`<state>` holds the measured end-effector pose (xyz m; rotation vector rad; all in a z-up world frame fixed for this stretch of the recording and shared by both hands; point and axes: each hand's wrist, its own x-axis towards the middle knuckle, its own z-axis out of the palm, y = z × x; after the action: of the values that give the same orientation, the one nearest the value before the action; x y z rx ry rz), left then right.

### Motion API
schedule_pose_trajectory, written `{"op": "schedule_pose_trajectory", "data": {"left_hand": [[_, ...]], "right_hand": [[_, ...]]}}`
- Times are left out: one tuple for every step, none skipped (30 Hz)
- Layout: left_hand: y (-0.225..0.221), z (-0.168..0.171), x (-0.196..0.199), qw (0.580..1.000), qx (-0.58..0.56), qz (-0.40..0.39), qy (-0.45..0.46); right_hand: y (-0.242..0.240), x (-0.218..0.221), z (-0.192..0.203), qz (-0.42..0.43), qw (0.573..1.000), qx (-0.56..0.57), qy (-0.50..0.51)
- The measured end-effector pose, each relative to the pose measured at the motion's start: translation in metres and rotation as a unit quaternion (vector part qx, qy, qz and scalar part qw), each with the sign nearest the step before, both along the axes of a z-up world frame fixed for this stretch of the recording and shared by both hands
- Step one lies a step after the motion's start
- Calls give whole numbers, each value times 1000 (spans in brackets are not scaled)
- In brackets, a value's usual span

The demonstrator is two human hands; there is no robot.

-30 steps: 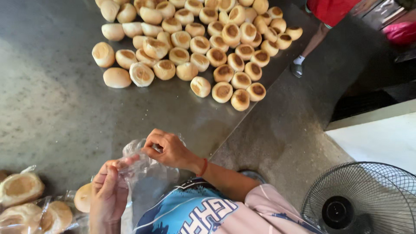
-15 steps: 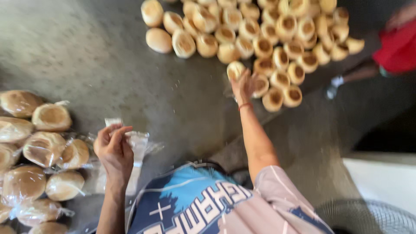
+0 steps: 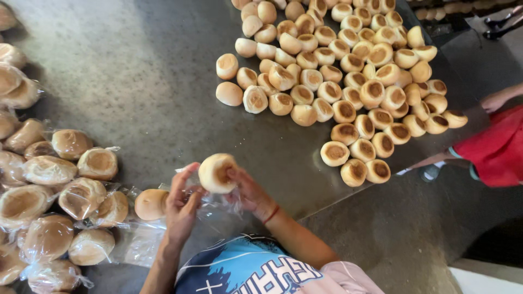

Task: The person packages baked bread rolls by opening plastic bags and inserting the bread rolls inside by hand.

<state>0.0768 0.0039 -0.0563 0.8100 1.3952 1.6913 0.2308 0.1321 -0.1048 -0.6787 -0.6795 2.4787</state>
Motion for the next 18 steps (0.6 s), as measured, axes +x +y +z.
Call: {"op": "schedule_pose_trajectory", "data": {"left_hand": [[2, 1, 0, 1000, 4, 2, 2], [2, 0, 0, 999, 14, -12, -47], [3, -3, 0, 995, 25, -26, -96], [3, -6, -3, 995, 29, -23, -94], [2, -10, -7, 999, 35, -4, -36], [1, -14, -10, 999, 40, 16, 21], [0, -16, -12, 999, 42, 19, 22], [-2, -16, -13, 988, -4, 56, 146], [-4, -13, -14, 958, -53, 94, 266], [-5, -8, -15, 957, -53, 97, 267], [-4, -2, -14, 933, -109, 82, 332], [-2, 6, -10, 901, -165, 68, 395], [-2, 13, -4, 901, -165, 73, 394], [-1, 19, 3, 907, -81, 80, 406], [1, 26, 6, 905, 5, 85, 418], [2, 31, 8, 904, 8, 89, 418], [2, 35, 10, 914, 3, 78, 398], [2, 38, 11, 923, -1, 66, 378]], "right_hand": [[-7, -4, 6, 23, 995, -98, -4], [-12, -5, 11, 25, 995, -94, -2], [-15, -6, 15, 68, 989, -69, 115], [-15, -7, 18, 110, 966, -44, 231], [-12, -8, 21, 113, 965, -40, 232], [-11, -7, 23, 73, 977, -42, 196], [-10, -5, 24, 34, 986, -46, 158], [-9, -2, 26, 36, 986, -44, 159], [-10, 1, 29, 35, 985, -23, 169], [-11, 1, 33, 34, 983, -2, 180], [-16, -2, 37, 38, 983, 0, 181], [-26, -5, 43, -65, 964, 257, 30], [-32, -7, 49, -160, 848, 491, -120], [-35, -8, 54, -156, 847, 495, -117], [-39, -7, 58, -186, 767, 586, -181], [-41, -6, 60, -214, 672, 666, -242], [-42, -5, 60, -214, 672, 668, -240], [-41, -4, 60, -211, 644, 693, -247]]}}
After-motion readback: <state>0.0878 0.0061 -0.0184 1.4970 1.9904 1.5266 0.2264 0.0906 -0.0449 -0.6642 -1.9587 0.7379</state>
